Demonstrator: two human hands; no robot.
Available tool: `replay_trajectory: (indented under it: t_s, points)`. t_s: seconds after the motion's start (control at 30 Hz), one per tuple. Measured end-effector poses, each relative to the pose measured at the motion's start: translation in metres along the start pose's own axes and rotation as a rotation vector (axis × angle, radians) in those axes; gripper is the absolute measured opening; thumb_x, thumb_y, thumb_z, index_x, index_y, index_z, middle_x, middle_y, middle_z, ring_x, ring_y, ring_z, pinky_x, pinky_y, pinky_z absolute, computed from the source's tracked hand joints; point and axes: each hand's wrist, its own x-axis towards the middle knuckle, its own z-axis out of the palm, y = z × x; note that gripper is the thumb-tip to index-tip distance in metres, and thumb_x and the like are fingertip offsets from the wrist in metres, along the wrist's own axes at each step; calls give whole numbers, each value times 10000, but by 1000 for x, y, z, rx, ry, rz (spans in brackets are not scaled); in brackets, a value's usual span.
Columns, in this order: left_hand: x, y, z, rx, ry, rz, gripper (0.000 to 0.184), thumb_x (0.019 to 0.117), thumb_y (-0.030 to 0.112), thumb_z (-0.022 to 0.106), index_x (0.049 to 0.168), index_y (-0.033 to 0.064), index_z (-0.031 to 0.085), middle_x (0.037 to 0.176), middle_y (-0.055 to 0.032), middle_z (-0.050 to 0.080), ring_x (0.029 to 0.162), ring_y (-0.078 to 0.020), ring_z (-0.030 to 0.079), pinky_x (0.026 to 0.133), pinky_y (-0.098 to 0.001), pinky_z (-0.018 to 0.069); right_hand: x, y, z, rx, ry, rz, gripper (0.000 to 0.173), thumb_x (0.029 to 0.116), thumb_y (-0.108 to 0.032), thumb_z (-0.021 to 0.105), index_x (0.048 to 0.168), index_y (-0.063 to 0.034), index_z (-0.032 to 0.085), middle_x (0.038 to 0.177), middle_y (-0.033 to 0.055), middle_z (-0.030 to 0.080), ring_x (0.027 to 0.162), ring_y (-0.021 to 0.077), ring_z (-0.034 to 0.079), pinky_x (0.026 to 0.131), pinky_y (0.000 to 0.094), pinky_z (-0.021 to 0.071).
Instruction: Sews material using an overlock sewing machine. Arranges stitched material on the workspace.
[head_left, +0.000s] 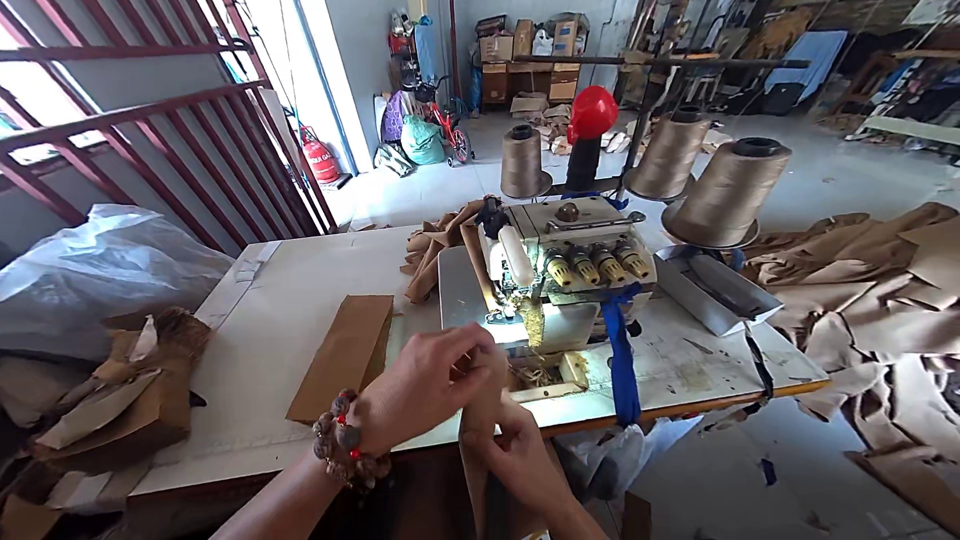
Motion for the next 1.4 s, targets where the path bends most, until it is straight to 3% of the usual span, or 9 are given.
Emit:
replay_trajectory:
  t_s: [0.1, 0.2, 0.5, 0.67, 0.83, 0.97, 1.2, 1.33, 1.4]
  points:
    - [4, -15, 1, -117, 42, -119, 301, 946, 172, 694, 1214, 59, 615, 979, -19, 740, 823, -42, 733, 736, -208, 623, -17, -5, -6, -52, 17, 51, 141, 932, -142, 675, 906, -16, 732, 941, 30, 715, 892, 19, 675, 794, 193, 571]
    - [6, -28, 7, -164, 112, -180, 263, 924, 195, 738, 1147, 73, 669, 953, 2, 751, 800, -41, 731, 729, -205, 621, -34, -4, -11, -190, 68, 54, 116, 910, -127, 677, 850, -28, 687, 869, 43, 671, 837, 35, 650, 734, 175, 547]
    - [20, -37, 24, -151, 184, -306, 286, 949, 166, 706, 1220, 103, 638, 939, -4, 750, 770, -74, 732, 719, -250, 623, -54, -13, -17, -412, 160, 142, 131, 947, -67, 549, 930, 14, 651, 884, 78, 613, 857, 80, 616, 761, 176, 512]
    - [25, -44, 33, -10, 218, -264, 287, 928, 186, 707, 1191, 89, 647, 865, 12, 744, 755, -49, 712, 727, -238, 599, -60, -18, -17, -414, 159, 197, 202, 1010, -82, 478, 873, 12, 593, 817, 73, 575, 758, 72, 590, 689, 179, 490]
    - [24, -48, 41, 32, 230, -245, 291, 931, 193, 696, 1194, 83, 637, 884, 22, 759, 777, -36, 714, 735, -217, 586, -69, -19, -16, -304, 103, 257, 229, 972, -179, 652, 940, 45, 624, 882, 115, 611, 809, 115, 624, 710, 228, 530]
    - [26, -49, 48, 69, 248, -246, 282, 928, 198, 702, 1174, 71, 644, 877, 3, 759, 780, -40, 716, 740, -217, 582, -72, -16, -17, -319, 119, 271, 181, 990, -116, 595, 913, 44, 635, 853, 110, 619, 803, 121, 632, 727, 240, 534]
    - [32, -61, 59, 231, 267, -159, 188, 914, 229, 706, 1060, 112, 725, 943, -12, 721, 824, -122, 684, 757, -340, 579, -76, -19, -23, -245, 155, 323, 200, 1013, -59, 472, 887, 22, 603, 808, 60, 581, 741, 56, 594, 678, 195, 504]
    - [32, -56, 56, 284, 196, -180, 165, 919, 295, 693, 954, 188, 814, 1073, -12, 724, 1009, -197, 677, 867, -493, 531, -79, -25, -26, -253, 127, 286, 212, 1005, -43, 474, 846, 34, 593, 810, 77, 575, 756, 65, 593, 682, 198, 501]
    - [35, -55, 53, 294, 169, -212, 166, 918, 312, 704, 947, 193, 815, 1097, -13, 720, 1037, -216, 667, 880, -514, 522, -78, -27, -28, -261, 129, 276, 214, 1004, -41, 468, 844, 35, 588, 801, 72, 571, 747, 59, 590, 672, 194, 498]
